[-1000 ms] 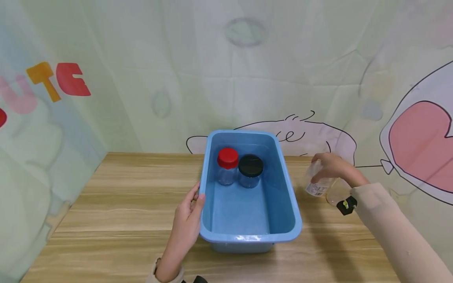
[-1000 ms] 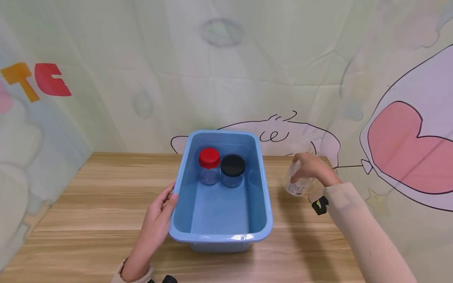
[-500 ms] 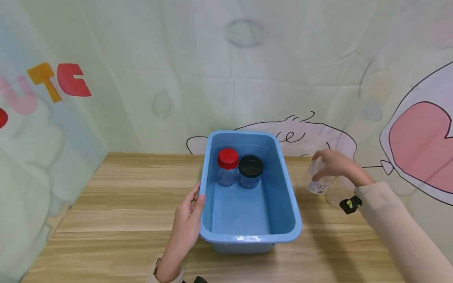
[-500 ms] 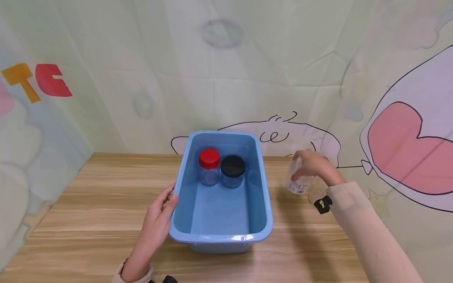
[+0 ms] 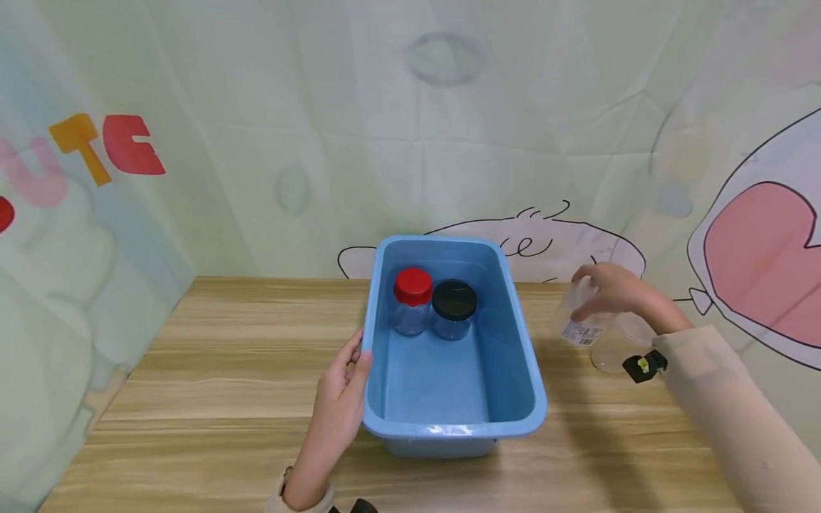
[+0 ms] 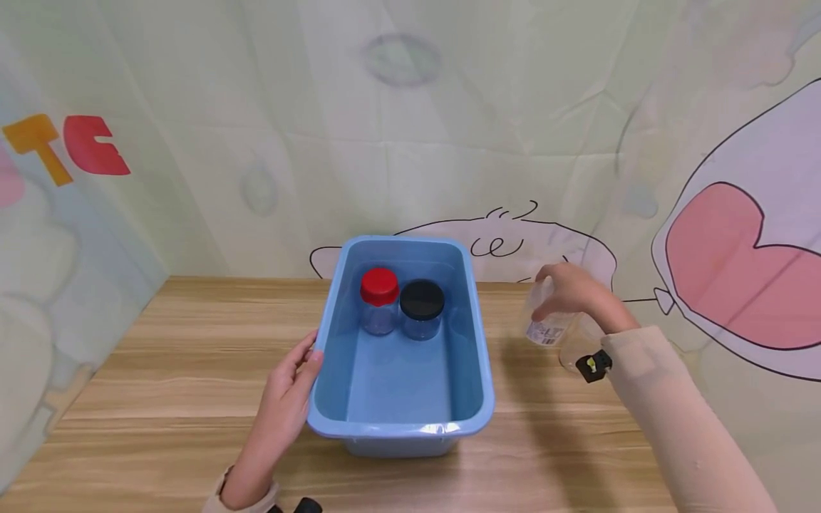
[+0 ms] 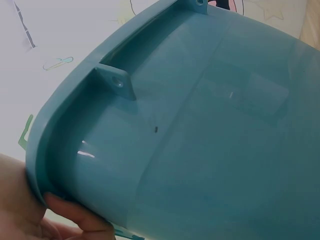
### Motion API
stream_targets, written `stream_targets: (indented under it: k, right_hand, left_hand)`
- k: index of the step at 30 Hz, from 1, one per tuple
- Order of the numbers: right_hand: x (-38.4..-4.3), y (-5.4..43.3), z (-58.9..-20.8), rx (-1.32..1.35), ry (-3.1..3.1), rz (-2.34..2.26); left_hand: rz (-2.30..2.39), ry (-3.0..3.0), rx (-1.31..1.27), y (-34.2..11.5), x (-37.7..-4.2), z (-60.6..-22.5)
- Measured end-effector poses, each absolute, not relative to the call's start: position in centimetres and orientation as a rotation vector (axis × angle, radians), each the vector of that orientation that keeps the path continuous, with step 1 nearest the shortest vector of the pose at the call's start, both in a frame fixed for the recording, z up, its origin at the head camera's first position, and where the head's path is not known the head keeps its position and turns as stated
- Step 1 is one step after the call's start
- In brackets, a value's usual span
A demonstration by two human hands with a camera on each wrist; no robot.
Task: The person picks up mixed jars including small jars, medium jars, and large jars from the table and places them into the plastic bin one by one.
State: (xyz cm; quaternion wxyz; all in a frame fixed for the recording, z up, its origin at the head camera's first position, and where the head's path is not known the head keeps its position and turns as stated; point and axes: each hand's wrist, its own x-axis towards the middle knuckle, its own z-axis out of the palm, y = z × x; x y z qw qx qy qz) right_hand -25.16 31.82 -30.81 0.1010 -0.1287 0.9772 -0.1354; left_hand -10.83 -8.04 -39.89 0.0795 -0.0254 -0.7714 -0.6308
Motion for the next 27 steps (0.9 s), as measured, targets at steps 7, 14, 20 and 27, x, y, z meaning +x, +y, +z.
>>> stream_targets:
  k: [7,14,20,27]
  right_hand:
    - [-25.0,32.0,-29.7,-0.401,2.896,-0.408]
    - [-24.8,31.6,-28.6,-0.405,2.909,-0.38]
    - [-24.6,31.6,-28.0,-0.393,2.882,-0.406]
    - [-24.6,31.7,-27.5,-0.419,2.896,-0.423]
  left_hand:
    - [-1.879,-2.316,-0.08,-8.1,-10.9,-39.9]
    - [-1.881,-2.319,-0.074,-8.1,-10.8,-39.8]
    - [-1.883,-2.31,-0.08,-8.1,-10.8,-39.9]
    - [-1.875,-2.304,-0.089,-8.1,-10.8,-39.9]
